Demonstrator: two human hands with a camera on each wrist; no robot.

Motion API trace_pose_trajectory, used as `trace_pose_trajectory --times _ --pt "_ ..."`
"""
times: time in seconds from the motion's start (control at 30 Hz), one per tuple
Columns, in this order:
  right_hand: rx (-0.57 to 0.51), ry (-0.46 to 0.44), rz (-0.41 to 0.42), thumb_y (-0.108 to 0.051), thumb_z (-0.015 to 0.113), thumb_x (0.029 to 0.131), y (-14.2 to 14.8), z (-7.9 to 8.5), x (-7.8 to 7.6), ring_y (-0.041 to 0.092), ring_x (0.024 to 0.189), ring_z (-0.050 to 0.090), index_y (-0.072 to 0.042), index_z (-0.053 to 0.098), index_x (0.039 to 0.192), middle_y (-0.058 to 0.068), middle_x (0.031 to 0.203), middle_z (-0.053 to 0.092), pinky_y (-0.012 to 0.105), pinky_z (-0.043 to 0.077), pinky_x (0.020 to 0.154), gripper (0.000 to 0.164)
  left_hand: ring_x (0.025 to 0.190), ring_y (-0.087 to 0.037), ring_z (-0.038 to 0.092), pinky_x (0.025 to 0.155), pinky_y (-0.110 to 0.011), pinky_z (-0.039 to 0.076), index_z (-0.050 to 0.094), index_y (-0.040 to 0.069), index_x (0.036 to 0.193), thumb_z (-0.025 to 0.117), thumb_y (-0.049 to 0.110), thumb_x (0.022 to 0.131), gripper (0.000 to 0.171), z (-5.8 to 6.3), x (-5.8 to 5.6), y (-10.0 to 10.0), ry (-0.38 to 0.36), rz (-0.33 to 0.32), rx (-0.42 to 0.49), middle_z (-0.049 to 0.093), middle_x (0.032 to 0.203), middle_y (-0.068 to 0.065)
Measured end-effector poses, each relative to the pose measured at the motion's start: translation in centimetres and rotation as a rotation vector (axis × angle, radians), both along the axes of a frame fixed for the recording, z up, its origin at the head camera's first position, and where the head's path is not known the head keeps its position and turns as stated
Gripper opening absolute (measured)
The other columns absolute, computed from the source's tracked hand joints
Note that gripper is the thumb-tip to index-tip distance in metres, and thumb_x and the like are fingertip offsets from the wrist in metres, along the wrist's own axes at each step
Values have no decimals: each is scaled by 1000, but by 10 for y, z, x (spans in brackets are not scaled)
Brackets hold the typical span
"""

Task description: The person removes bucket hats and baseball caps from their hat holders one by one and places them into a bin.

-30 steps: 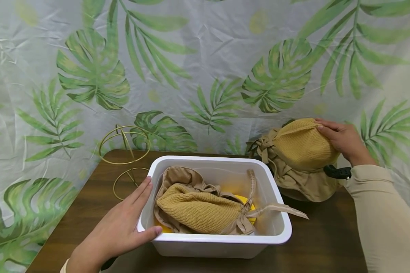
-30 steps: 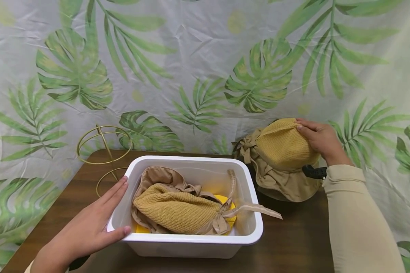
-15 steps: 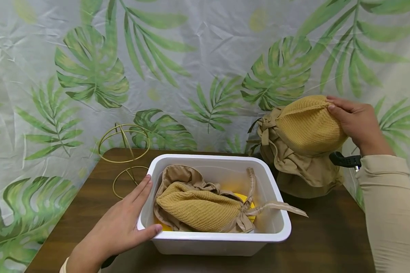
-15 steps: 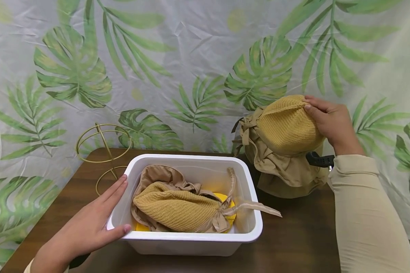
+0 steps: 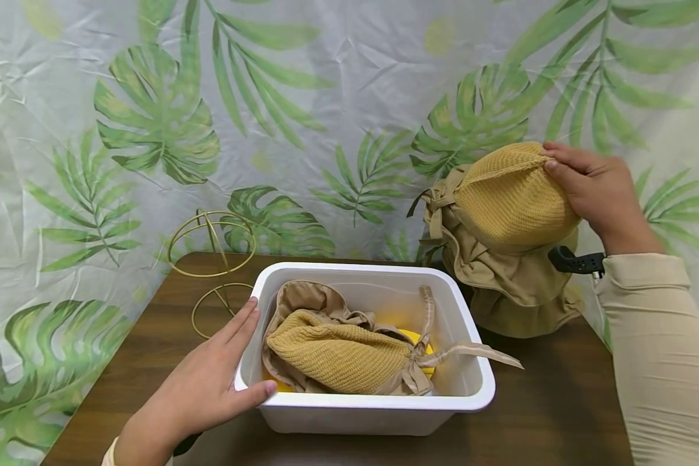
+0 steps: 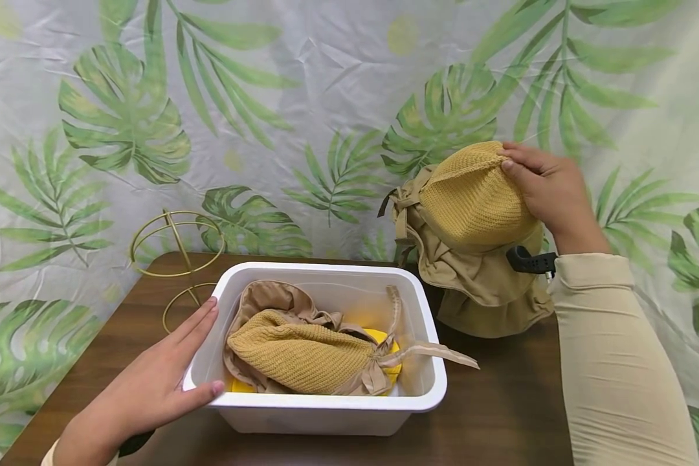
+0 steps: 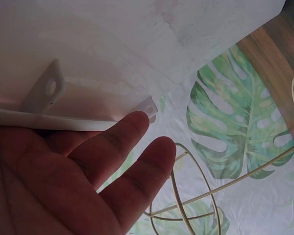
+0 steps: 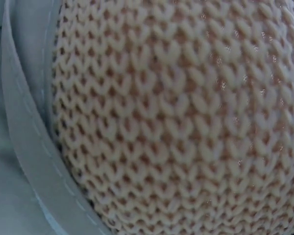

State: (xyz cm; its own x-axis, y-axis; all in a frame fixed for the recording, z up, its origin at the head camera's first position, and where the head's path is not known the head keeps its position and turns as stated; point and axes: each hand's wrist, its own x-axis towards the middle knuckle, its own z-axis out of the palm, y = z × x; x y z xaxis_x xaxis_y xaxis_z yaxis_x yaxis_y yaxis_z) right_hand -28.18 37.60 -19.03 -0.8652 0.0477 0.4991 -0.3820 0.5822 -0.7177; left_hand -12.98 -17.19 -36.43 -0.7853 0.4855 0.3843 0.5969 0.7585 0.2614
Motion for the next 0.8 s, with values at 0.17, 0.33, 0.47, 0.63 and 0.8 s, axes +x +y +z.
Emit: trace_pose_trajectory --times 0.17,0.33,0.47,0.63,0.8 --pt "-145 20 33 -19 72 92 -12 15 5 3 125 54 -11 72 122 -9 129 65 7 40 93 31 137 -33 42 98 -49 47 36 -7 150 68 58 84 98 1 -1 0 1 -2 -5 26 161 -14" --pt "-347 61 121 -9 74 89 -24 26 6 8 127 53 -6 75 114 -6 122 69 10 40 95 26 137 -34 42 98 -49 47 35 -7 150 68 59 84 99 2 -1 -1 -1 6 -16 26 161 -15" --pt "-422 111 175 -5 75 87 -36 28 5 11 125 56 -2 77 108 -4 118 71 11 42 94 21 137 -34 42 98 -48 47 36 -7 149 68 58 84 98 2 -1 -1 -4 8 -16 27 160 -16" --pt "-363 149 146 -4 74 88 -55 31 5 11 123 58 -3 77 107 -4 117 71 13 43 94 20 137 -34 43 98 -49 47 37 -7 149 67 59 84 98 2 -1 -1 -13 11 -16 27 160 -15" --pt "-373 173 168 -3 75 87 -74 28 2 13 122 58 -1 77 107 -2 115 72 15 44 95 20 137 -34 42 98 -48 47 36 -7 149 67 59 84 98 1 -1 -1 -11 8 -16 27 160 -15"
